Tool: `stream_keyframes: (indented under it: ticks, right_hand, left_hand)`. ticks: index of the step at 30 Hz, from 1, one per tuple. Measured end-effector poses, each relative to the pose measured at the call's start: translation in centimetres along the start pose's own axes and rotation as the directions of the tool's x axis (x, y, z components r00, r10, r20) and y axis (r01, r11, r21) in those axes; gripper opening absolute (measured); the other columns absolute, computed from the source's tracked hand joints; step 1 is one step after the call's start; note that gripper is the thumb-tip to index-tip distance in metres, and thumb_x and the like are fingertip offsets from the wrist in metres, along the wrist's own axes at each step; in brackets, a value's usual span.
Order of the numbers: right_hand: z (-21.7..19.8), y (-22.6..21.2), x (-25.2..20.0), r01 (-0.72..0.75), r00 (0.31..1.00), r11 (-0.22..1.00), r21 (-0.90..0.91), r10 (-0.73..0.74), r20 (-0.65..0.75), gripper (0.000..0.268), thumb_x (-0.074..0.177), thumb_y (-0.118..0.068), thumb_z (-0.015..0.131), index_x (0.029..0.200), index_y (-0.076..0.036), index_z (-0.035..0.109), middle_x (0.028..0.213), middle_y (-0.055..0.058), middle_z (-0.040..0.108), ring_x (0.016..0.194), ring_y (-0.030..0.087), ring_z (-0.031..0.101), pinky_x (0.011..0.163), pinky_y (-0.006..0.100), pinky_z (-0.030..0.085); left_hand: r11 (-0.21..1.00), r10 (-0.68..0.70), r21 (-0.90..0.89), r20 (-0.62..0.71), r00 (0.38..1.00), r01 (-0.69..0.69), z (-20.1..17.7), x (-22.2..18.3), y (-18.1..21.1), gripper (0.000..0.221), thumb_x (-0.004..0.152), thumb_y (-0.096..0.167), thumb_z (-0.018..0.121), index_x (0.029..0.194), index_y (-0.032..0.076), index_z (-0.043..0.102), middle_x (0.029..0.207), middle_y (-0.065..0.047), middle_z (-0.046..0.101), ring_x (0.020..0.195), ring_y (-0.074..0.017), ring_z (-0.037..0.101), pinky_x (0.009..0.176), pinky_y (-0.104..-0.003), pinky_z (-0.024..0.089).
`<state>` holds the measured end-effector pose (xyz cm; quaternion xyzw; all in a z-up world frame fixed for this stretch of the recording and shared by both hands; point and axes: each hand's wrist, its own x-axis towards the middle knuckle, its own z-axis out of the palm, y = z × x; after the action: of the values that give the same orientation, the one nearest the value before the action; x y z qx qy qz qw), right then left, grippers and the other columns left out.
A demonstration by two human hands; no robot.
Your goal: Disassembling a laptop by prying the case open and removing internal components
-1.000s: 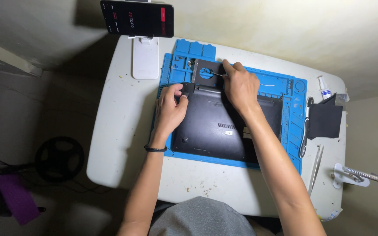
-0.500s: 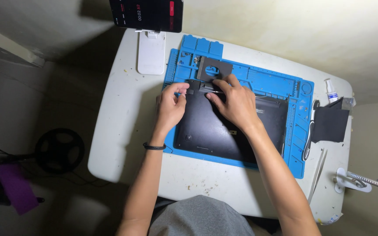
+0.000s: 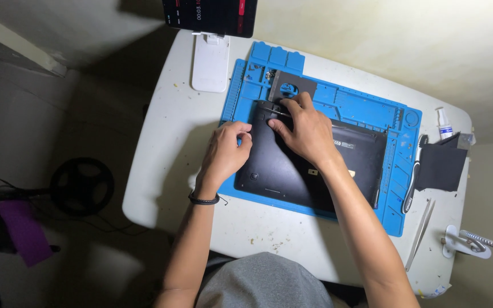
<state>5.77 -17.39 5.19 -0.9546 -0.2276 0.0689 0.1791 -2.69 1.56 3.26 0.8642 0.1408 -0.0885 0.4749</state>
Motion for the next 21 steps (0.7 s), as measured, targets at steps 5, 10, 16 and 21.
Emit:
stream_keyframes:
  ticks: [5,10,16,21]
  right_hand:
    - [-0.2,-0.8,-0.8,0.0,0.999,1.0,-0.019,-0.001,-0.045,0.051,0.098,-0.049,0.066,0.129,-0.009,0.067,0.121,0.011,0.057,0.083,0.052,0.071,0.075,0.058,0.059]
    - [-1.0,-0.6,-1.7,-0.039,0.995,0.992,-0.117,0.028,-0.091,0.06,0.096,-0.058,0.068,0.126,-0.007,0.068,0.12,0.012,0.057,0.078,0.051,0.072,0.072,0.056,0.059]
    - [-3.3,3.2,-7.1,-0.253,0.954,0.946,-0.204,0.208,-0.216,0.04,0.1,-0.044,0.07,0.12,-0.01,0.072,0.117,0.01,0.056,0.074,0.048,0.073,0.069,0.055,0.058]
    - [-2.3,10.1,-11.6,-0.595,0.801,0.741,-0.311,0.517,-0.301,0.05,0.104,-0.051,0.066,0.124,-0.006,0.068,0.109,0.016,0.062,0.078,0.052,0.074,0.075,0.06,0.054]
  left_hand:
    - [0.999,0.029,-0.041,-0.005,1.0,-0.03,-0.3,0.0,-0.2,0.031,0.096,0.019,0.055,0.118,0.008,0.073,0.106,-0.014,0.076,0.091,-0.0307,0.074,0.077,-0.04,0.061]
    - [0.999,0.028,-0.017,0.007,1.0,-0.028,-0.8,-0.7,0.6,0.034,0.097,0.019,0.051,0.122,0.008,0.071,0.11,-0.016,0.075,0.094,-0.0322,0.074,0.082,-0.044,0.061]
    - [0.998,-0.013,0.059,0.124,0.992,0.006,-1.9,-2.8,2.0,0.046,0.101,0.025,0.045,0.136,-0.001,0.059,0.113,-0.025,0.071,0.104,-0.0415,0.072,0.089,-0.053,0.057]
    - [0.995,-0.081,0.064,0.175,0.981,0.071,-2.1,-2.4,3.0,0.053,0.102,0.032,0.043,0.142,-0.001,0.054,0.113,-0.024,0.07,0.109,-0.041,0.07,0.093,-0.055,0.055]
